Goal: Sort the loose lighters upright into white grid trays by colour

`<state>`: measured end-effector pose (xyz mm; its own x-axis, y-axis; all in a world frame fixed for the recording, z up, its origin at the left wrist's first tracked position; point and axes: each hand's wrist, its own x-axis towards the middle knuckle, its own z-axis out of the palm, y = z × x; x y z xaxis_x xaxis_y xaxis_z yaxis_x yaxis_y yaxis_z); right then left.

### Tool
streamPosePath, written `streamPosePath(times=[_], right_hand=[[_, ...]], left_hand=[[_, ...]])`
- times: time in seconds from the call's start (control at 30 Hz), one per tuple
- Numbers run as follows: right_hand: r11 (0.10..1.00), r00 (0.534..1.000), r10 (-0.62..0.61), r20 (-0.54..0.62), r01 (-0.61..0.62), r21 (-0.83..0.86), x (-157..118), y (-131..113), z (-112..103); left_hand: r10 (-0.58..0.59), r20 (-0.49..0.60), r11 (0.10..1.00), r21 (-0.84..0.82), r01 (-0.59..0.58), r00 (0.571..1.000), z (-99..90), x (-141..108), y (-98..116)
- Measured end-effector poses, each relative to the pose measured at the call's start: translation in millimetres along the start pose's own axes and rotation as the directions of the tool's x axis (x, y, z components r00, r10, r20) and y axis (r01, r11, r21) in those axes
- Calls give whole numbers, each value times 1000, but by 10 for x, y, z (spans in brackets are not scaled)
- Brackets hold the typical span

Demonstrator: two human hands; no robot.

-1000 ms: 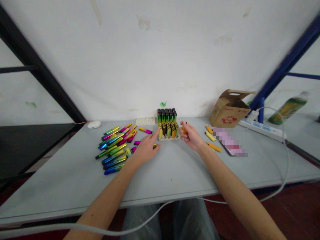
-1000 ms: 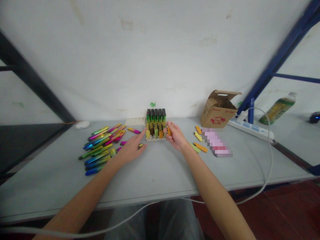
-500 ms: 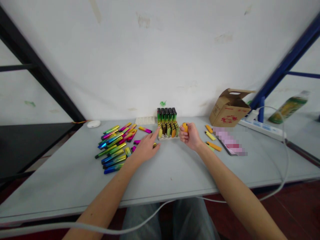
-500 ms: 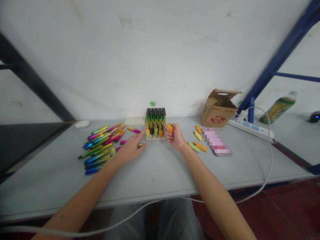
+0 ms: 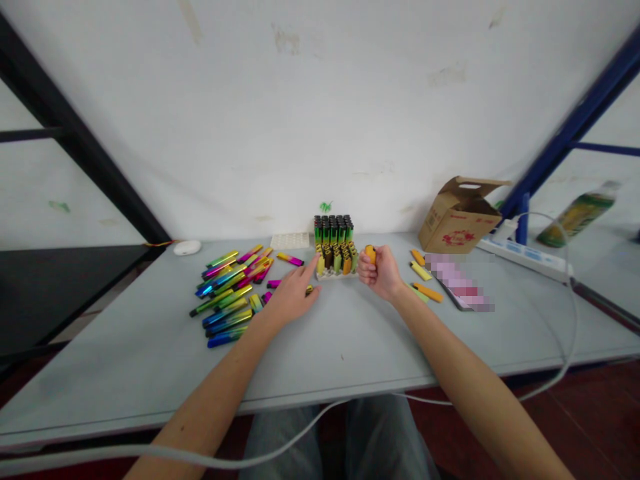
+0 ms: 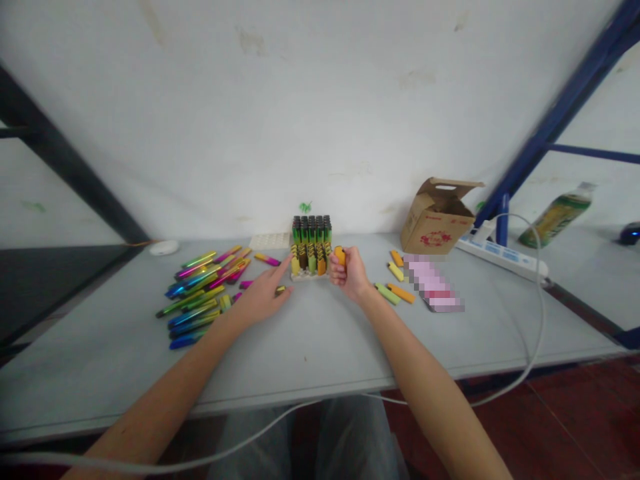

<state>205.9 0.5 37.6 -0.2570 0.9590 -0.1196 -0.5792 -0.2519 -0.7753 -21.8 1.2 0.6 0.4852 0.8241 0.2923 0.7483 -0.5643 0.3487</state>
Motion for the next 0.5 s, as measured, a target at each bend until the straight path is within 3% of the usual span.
streamPosePath(times=[0.5], right_hand=[[999, 999, -31, -14, 31, 23, 0, 16, 11]], left_hand=[[-3, 1, 1000, 12, 3, 1000, -7, -5, 11]])
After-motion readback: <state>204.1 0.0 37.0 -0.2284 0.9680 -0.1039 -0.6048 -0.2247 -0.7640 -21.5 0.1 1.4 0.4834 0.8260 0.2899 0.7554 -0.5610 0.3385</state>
